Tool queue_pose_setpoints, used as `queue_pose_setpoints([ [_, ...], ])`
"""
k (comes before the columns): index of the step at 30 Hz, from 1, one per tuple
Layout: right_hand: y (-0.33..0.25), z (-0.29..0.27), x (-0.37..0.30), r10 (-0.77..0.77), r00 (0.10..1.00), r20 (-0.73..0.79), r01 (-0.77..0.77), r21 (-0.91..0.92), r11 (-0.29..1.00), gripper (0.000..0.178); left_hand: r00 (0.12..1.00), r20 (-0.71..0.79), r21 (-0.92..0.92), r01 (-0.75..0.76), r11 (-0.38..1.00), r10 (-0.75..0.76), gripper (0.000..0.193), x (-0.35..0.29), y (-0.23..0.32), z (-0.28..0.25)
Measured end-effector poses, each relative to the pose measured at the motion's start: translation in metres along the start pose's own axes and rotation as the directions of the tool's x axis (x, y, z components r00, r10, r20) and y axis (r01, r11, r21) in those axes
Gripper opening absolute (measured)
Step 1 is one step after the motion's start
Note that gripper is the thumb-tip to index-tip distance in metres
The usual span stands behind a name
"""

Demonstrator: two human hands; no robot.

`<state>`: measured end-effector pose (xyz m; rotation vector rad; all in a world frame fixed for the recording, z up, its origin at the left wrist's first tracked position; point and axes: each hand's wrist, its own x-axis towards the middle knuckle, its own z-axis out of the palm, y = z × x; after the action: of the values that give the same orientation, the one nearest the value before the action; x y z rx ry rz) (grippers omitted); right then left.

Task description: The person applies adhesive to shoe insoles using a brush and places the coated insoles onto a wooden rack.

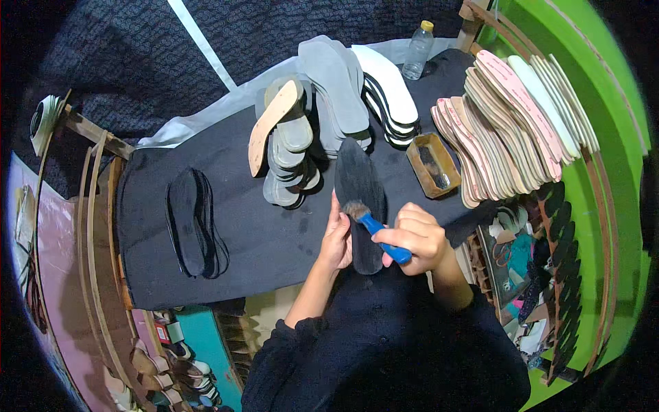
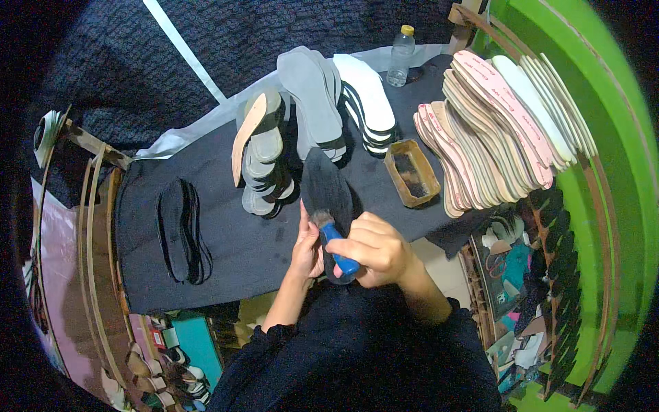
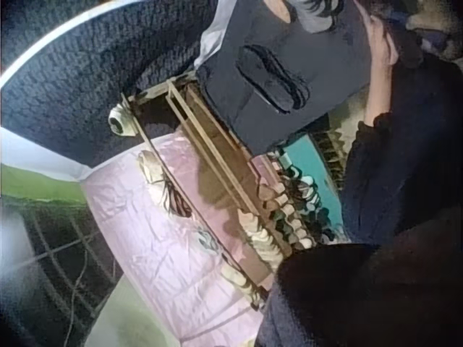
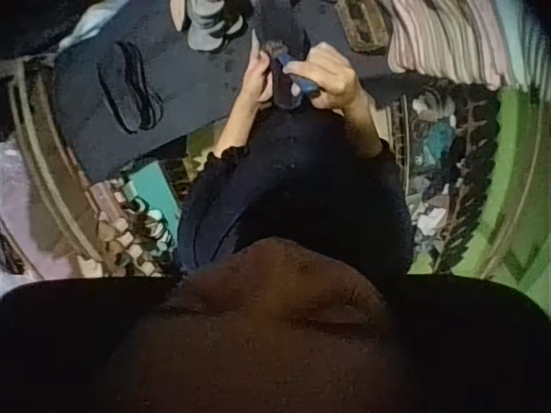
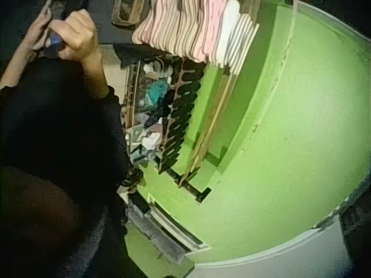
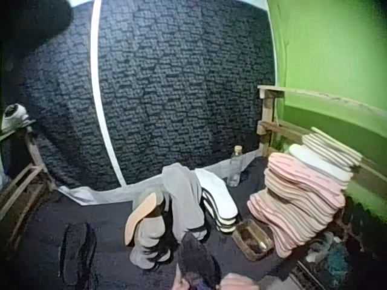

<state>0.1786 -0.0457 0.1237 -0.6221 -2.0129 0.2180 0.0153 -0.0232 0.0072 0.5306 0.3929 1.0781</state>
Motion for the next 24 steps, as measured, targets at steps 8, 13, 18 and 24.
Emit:
queue_pose_setpoints([
  [8, 0.01, 0.01, 0.009, 0.014, 0.997, -0.076, -0.026, -0.165, 0.986, 0.029, 0.999, 0.017, -0.109, 0.052, 0.993, -0.051, 0.054, -0.002, 0.002, 0.005],
  [13, 0.003, 0.001, 0.005, 0.06, 0.995, 0.086, -0.06, -0.006, 0.998, 0.026, 1.0, -0.002, -0.13, -0.024, 0.991, 0.025, 0.056, 0.0, -0.001, -0.007],
  [18, 0.009, 0.002, 0.01, 0.08, 0.989, -0.127, -0.087, -0.052, 0.995, 0.025, 0.994, 0.113, -0.324, 0.047, 0.945, -0.011, 0.05, -0.001, 0.002, 0.003],
  [24, 0.013, 0.008, 0.012, 0.041, 0.999, 0.003, -0.04, -0.154, 0.987, 0.026, 0.997, 0.067, -0.087, 0.031, 0.996, -0.026, 0.051, -0.002, 0.003, -0.003],
])
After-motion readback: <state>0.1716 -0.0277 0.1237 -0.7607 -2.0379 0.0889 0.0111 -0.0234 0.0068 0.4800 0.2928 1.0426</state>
